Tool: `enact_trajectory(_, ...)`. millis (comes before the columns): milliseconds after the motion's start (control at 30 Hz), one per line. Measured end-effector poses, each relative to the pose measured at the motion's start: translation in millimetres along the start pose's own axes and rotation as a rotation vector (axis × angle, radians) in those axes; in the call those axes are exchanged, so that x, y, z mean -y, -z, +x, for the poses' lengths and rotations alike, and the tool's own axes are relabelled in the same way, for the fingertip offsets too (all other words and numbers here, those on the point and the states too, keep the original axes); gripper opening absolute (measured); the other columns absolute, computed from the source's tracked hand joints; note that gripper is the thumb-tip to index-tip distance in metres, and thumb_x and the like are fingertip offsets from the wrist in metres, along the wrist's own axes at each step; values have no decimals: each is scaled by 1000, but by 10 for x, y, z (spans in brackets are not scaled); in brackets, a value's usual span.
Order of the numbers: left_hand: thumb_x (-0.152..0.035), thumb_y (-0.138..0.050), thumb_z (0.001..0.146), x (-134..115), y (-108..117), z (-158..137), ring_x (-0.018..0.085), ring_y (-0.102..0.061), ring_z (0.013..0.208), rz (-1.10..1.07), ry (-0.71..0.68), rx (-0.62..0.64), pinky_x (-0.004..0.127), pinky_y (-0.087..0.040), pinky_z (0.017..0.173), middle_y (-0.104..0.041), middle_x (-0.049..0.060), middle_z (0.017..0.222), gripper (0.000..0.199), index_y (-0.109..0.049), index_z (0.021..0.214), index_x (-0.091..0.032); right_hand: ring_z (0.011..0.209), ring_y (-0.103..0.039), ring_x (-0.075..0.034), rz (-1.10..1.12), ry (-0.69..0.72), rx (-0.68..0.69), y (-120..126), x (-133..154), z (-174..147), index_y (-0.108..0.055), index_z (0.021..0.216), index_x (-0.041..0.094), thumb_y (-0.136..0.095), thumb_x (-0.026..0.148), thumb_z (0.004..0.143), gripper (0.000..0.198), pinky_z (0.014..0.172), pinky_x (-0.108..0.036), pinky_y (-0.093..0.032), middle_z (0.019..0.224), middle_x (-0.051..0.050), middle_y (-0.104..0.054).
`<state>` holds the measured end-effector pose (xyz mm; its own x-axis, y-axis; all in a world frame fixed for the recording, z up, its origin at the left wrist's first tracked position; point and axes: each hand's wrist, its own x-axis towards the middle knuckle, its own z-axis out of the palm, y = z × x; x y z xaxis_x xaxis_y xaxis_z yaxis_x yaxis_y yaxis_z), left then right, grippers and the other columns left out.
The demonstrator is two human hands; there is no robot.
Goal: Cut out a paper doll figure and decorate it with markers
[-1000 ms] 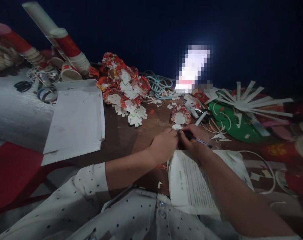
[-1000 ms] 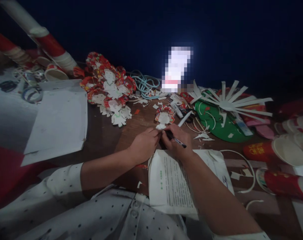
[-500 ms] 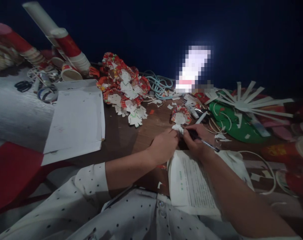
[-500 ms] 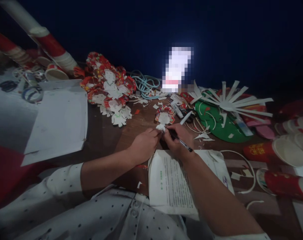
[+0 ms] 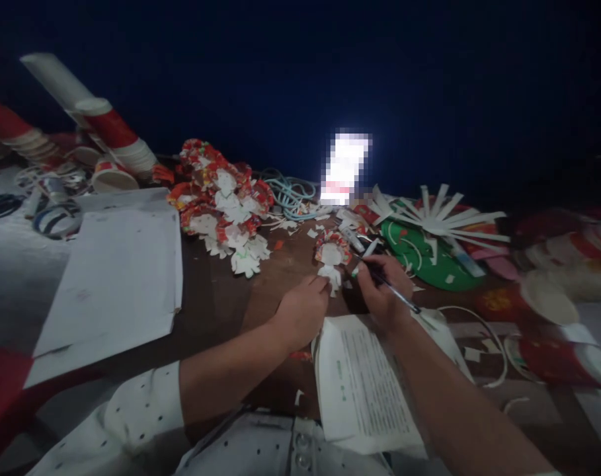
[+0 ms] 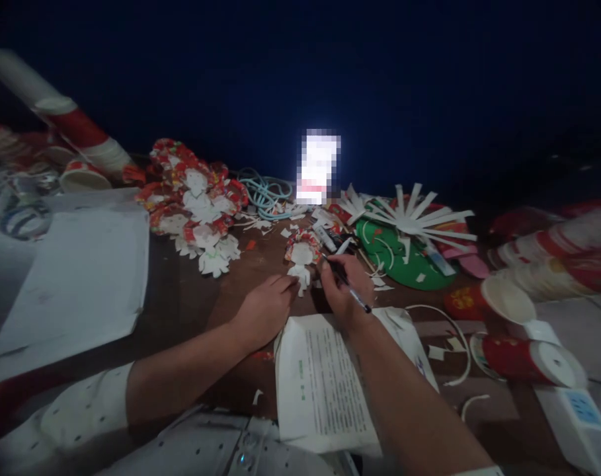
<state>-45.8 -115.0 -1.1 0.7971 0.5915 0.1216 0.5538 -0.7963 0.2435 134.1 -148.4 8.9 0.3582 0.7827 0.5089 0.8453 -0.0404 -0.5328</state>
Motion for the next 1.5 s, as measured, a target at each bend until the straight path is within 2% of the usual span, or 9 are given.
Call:
enact_trajectory(200, -16, -46, 90, 3, -42, 1, 18, -56, 109, -7, -51, -189, 34, -50, 94, -64, 10, 110, 27, -62, 112, -14, 93, -63, -21, 22, 77, 71, -8, -102, 45, -63, 104, 24, -52, 31, 88, 21, 84, -34, -50, 99, -7, -67)
enact_trajectory(467, -17, -50, 89, 16, 3, 3, 17, -60, 101, -130, -65, -439, 34, -52, 95, -68, 7, 107, 25, -66, 109, -19, 99, -60, -22, -150, -24, -20, 145, -467, 185, -63, 115, 26, -48, 30, 91, 28, 80, -34, -51, 106, -8, -63)
enact_trajectory(567, -17, -51, 89, 24, 6, 6, 16, -60, 101, -143, -65, -459, 34, -51, 96, -68, 6, 106, 26, -66, 110, -19, 97, -62, -21, -160, -16, 28, 170, -548, 185, -62, 117, 28, -48, 26, 90, 31, 78, -33, -52, 109, -7, -62)
enact_trajectory(767, -16, -51, 88, 12, 90, -9, 16, -60, 102, -182, -81, -511, 34, -51, 95, -68, 6, 106, 27, -66, 111, -20, 92, -64, -23, -301, -54, 246, 152, -483, 200, -61, 122, 29, -52, 12, 80, 46, 69, -32, -52, 118, -8, -62)
enact_trajectory(1000, -18, -52, 88, -2, 97, -42, 17, -60, 98, -226, -67, -547, 36, -49, 90, -68, 7, 102, 26, -67, 110, -21, 91, -63, -23, -320, -136, 211, 133, -441, 232, -57, 131, 30, -44, 15, 86, 49, 71, -32, -50, 113, -9, -64)
enact_trajectory(1167, -20, -52, 88, 107, 22, 15, 18, -59, 94, -322, 117, -579, 34, -48, 87, -66, 8, 97, 27, -67, 110, -19, 101, -61, -25, -162, -269, -28, 169, -596, 300, -58, 129, 20, -42, 20, 88, 44, 87, -38, -48, 112, -12, -65)
enact_trajectory(1300, -22, -53, 85, 241, -9, 87, 18, -59, 89, -456, 344, -572, 34, -49, 85, -64, 8, 95, 34, -62, 118, -16, 101, -61, -26, -94, -195, -173, 181, -706, 321, -62, 121, 17, -44, 28, 89, 39, 90, -40, -47, 112, -13, -66)
enact_trajectory(1367, -21, -53, 83, 295, -22, 126, 16, -59, 82, -535, 437, -578, 32, -50, 81, -63, 7, 91, 36, -60, 118, -14, 99, -62, -24, -80, -90, -130, 163, -679, 302, -65, 116, 19, -46, 32, 90, 35, 88, -38, -48, 108, -11, -68)
enact_trajectory(1500, -20, -54, 81, 362, -43, 191, 14, -59, 77, -628, 550, -543, 31, -50, 78, -63, 6, 91, 40, -60, 119, -13, 95, -63, -21, -113, 113, 117, 101, -505, 245, -69, 111, 25, -51, 33, 90, 29, 79, -30, -48, 102, -6, -68)
